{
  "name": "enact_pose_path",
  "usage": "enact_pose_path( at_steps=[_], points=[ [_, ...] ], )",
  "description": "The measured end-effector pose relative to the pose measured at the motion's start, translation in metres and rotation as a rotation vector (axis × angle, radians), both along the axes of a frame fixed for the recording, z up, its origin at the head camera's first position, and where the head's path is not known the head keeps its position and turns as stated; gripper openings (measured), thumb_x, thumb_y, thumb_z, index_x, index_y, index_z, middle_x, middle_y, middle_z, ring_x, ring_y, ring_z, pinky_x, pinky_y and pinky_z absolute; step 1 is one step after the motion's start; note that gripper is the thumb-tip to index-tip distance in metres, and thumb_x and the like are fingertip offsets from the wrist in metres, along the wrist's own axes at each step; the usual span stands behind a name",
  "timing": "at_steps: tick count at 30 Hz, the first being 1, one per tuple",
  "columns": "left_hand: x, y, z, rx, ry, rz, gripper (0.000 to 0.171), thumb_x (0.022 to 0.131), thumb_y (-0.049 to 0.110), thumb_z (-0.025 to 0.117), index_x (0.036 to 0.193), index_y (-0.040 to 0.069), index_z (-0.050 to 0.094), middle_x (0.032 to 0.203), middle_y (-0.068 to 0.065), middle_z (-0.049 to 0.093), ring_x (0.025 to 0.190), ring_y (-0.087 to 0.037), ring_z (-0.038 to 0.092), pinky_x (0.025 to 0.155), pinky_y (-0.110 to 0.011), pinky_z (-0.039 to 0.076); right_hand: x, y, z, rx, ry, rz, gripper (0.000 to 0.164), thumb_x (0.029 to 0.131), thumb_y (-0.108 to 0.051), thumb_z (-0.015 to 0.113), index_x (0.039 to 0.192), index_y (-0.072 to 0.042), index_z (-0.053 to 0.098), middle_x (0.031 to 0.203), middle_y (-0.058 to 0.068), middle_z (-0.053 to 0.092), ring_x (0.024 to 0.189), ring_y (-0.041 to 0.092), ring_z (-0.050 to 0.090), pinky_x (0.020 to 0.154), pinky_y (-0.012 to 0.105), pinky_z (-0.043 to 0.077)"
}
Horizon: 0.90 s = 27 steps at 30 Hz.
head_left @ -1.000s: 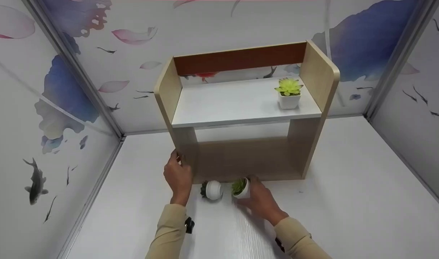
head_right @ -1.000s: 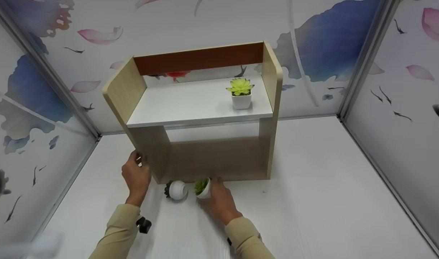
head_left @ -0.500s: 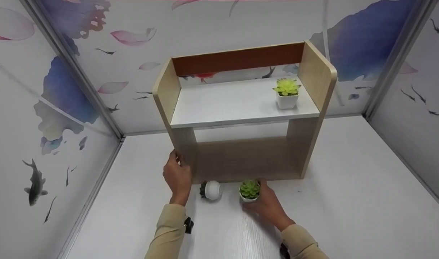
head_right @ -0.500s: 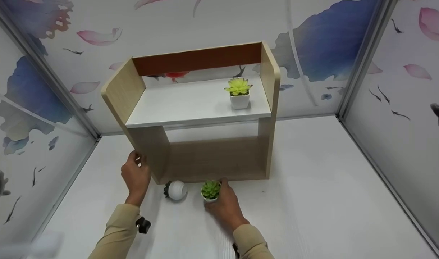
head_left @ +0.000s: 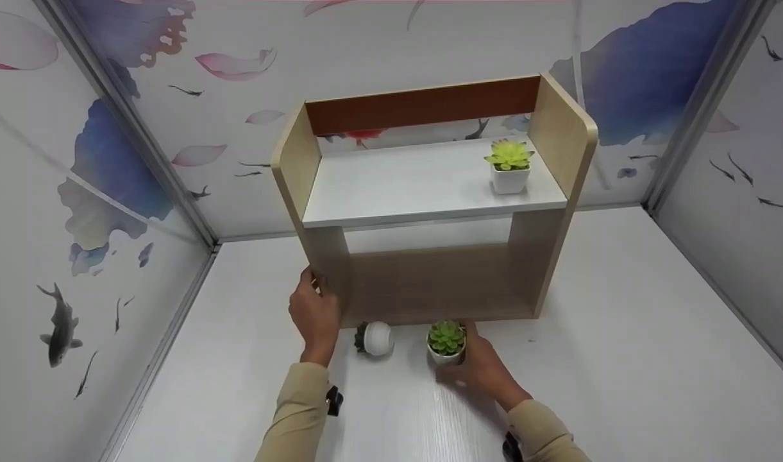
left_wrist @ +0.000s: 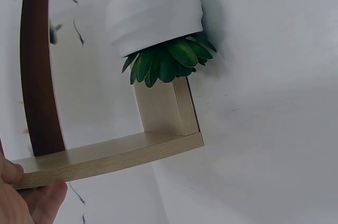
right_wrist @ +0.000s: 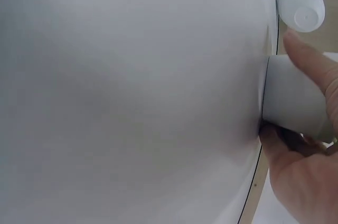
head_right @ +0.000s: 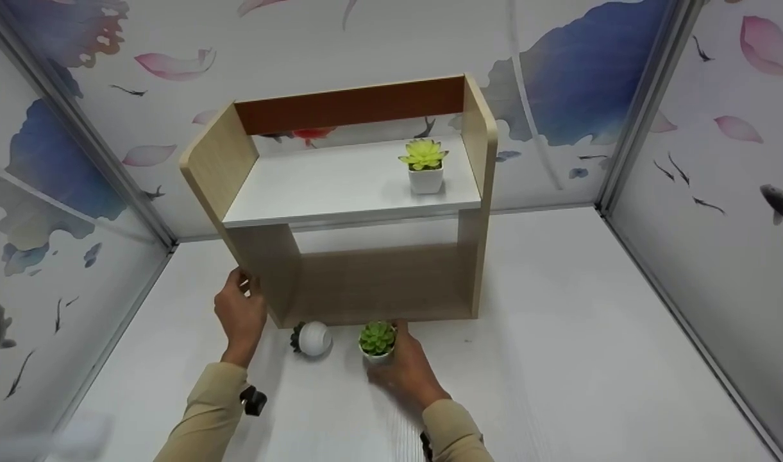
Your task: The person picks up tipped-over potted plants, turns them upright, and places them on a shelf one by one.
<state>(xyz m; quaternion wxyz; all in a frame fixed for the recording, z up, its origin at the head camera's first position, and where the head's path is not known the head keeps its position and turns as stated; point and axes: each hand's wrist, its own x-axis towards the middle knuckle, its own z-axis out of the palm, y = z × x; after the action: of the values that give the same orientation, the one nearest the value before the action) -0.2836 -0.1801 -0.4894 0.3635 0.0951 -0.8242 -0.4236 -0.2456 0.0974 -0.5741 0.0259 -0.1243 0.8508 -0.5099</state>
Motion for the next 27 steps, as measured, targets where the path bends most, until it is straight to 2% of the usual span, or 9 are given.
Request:
enact_pose_path(
  at_steps=[4, 9, 15, 19, 23, 27],
  points=[
    [0.0, 0.0, -0.001, -0.007, 0.006, -0.004, 0.03, 0.099, 0.0, 0.062, 0.128, -0.006, 0.065, 0.118, -0.024, 0.073, 0.106, -0.035, 0.073, 0.085, -0.05, 0.059, -0.002, 0.003, 0.001, 0.002, -0.041, 0.035, 0.108, 0.069, -0.014, 0.097, 0.154, -0.002, 0.031, 0.142, 0.018, 0.056, 0.135, 0.037, 0.052, 0.113, 0.058, 0.038],
    [0.0, 0.0, -0.001, -0.019, 0.016, 0.001, 0.03, 0.1, 0.002, 0.063, 0.128, -0.006, 0.065, 0.118, -0.023, 0.073, 0.105, -0.034, 0.074, 0.085, -0.049, 0.06, -0.001, 0.007, 0.005, -0.03, -0.07, 0.055, 0.104, 0.071, -0.018, 0.096, 0.153, -0.003, 0.034, 0.143, 0.015, 0.054, 0.137, 0.035, 0.05, 0.112, 0.058, 0.04],
    [-0.001, -0.001, 0.0, -0.015, 0.009, 0.006, 0.031, 0.098, 0.0, 0.064, 0.129, -0.005, 0.065, 0.118, -0.023, 0.073, 0.105, -0.034, 0.074, 0.085, -0.049, 0.06, -0.001, 0.006, 0.009, -0.038, -0.048, 0.024, 0.098, 0.072, -0.019, 0.095, 0.15, -0.001, 0.039, 0.142, 0.015, 0.056, 0.135, 0.035, 0.052, 0.112, 0.058, 0.04],
    [-0.001, 0.0, 0.001, -0.006, 0.003, 0.001, 0.032, 0.098, -0.001, 0.064, 0.129, -0.005, 0.065, 0.118, -0.022, 0.073, 0.105, -0.034, 0.073, 0.085, -0.049, 0.059, -0.002, 0.008, 0.011, -0.045, -0.023, 0.047, 0.092, 0.075, -0.018, 0.093, 0.149, 0.0, 0.042, 0.14, 0.015, 0.057, 0.133, 0.036, 0.053, 0.11, 0.058, 0.042],
    [0.0, 0.0, 0.0, -0.023, -0.001, 0.009, 0.031, 0.098, 0.001, 0.063, 0.128, -0.005, 0.065, 0.116, -0.023, 0.073, 0.104, -0.035, 0.074, 0.084, -0.05, 0.059, -0.002, 0.011, 0.011, -0.076, -0.054, 0.084, 0.087, 0.079, -0.017, 0.09, 0.149, -0.002, 0.042, 0.14, 0.015, 0.056, 0.132, 0.035, 0.054, 0.107, 0.055, 0.046],
    [0.0, 0.0, 0.001, -0.036, 0.002, 0.015, 0.03, 0.098, 0.001, 0.063, 0.127, -0.005, 0.066, 0.115, -0.023, 0.073, 0.103, -0.035, 0.074, 0.083, -0.05, 0.059, -0.001, 0.014, 0.016, -0.096, -0.069, 0.085, 0.085, 0.08, -0.017, 0.09, 0.15, -0.003, 0.042, 0.139, 0.014, 0.056, 0.131, 0.033, 0.054, 0.105, 0.053, 0.049]
  ],
)
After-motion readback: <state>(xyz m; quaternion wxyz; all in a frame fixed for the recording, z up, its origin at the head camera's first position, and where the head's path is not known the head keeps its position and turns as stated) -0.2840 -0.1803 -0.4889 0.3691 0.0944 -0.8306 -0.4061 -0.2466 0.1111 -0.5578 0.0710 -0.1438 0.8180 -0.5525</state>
